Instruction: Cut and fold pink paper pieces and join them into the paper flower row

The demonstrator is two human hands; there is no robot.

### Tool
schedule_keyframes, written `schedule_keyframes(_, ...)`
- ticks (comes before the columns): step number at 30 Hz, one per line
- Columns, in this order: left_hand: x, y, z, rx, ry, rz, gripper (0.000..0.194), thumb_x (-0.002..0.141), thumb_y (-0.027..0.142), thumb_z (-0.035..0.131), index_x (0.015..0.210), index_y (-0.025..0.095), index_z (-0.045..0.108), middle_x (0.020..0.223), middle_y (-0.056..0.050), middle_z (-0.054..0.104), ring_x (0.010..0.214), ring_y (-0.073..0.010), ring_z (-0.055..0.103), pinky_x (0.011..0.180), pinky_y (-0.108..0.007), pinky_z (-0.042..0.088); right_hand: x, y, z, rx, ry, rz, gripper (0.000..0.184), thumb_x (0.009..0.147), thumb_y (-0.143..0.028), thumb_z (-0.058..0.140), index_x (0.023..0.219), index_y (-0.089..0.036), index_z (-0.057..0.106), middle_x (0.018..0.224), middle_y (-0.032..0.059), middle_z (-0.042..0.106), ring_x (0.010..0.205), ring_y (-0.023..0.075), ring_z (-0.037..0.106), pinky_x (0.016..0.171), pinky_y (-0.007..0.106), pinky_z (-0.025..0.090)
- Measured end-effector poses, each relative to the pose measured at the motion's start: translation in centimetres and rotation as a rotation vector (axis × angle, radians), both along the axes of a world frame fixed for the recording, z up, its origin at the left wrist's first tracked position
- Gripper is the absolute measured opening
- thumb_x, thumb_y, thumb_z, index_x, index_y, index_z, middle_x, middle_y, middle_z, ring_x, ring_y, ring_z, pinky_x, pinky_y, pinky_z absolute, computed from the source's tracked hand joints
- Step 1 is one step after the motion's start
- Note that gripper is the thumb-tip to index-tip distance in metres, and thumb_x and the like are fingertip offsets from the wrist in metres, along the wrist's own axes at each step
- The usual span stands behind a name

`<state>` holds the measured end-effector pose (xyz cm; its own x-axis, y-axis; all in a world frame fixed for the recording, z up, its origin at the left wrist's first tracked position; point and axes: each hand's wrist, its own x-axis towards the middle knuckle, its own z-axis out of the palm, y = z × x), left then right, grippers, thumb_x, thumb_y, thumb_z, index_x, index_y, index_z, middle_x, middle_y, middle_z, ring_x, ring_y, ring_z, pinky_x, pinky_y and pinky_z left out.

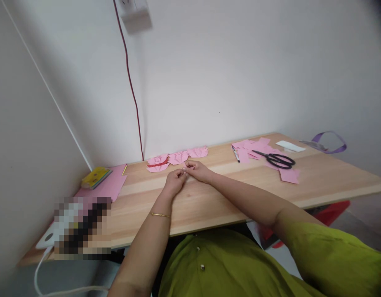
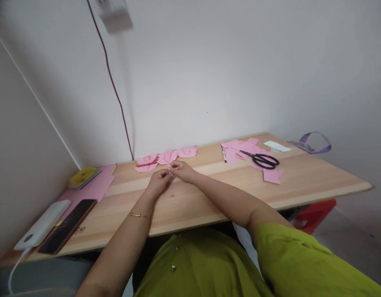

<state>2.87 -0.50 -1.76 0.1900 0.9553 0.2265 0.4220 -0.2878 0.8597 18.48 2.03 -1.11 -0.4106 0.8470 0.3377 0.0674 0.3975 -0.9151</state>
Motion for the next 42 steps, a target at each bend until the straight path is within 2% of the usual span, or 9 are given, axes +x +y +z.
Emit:
schedule_keyframes(9,-0.02,-0.04,0.09,0.007,0.041,0.007,0.012,0.070,0.026,0.054,0.069,0.015,0.059,0.060,0.003,0.049,0.057,-0.0105,0.040,0.055,-0.023,0.030,0.19,-0.48,0.63,-0.044,0.023,0.046,0.029,0.071,-0.043,0.067,0.075,-0.016,0.056,0.071,-0.0022,0.053,0.066,0.0119,0.048,0.065,0.025,0.039)
schedule_keyframes(15,-0.08,0.00,0.12,0.008,0.047,0.000,0.013,0.070,0.026,0.054,0.070,0.015,0.059,0.061,0.003,0.049,0.058,-0.0105,0.041,0.056,-0.023,0.031,0.09,-0.25,0.40,-0.068,0.047,0.056,0.032,0.068,-0.044,0.069,0.075,-0.016,0.056,0.071,-0.0024,0.055,0.066,0.0118,0.049,0.065,0.025,0.039)
schedule_keyframes(42,0.05,-0.16,0.39,0.025,0.095,0.012,0.013,0.072,0.023,0.053,0.071,0.014,0.062,0.059,0.003,0.048,0.058,-0.0106,0.040,0.056,-0.023,0.030,0.15,-0.11,0.23,0.011,-0.039,0.022,0.029,0.074,-0.045,0.063,0.077,-0.017,0.057,0.073,-0.0010,0.057,0.068,0.0131,0.051,0.067,0.026,0.041)
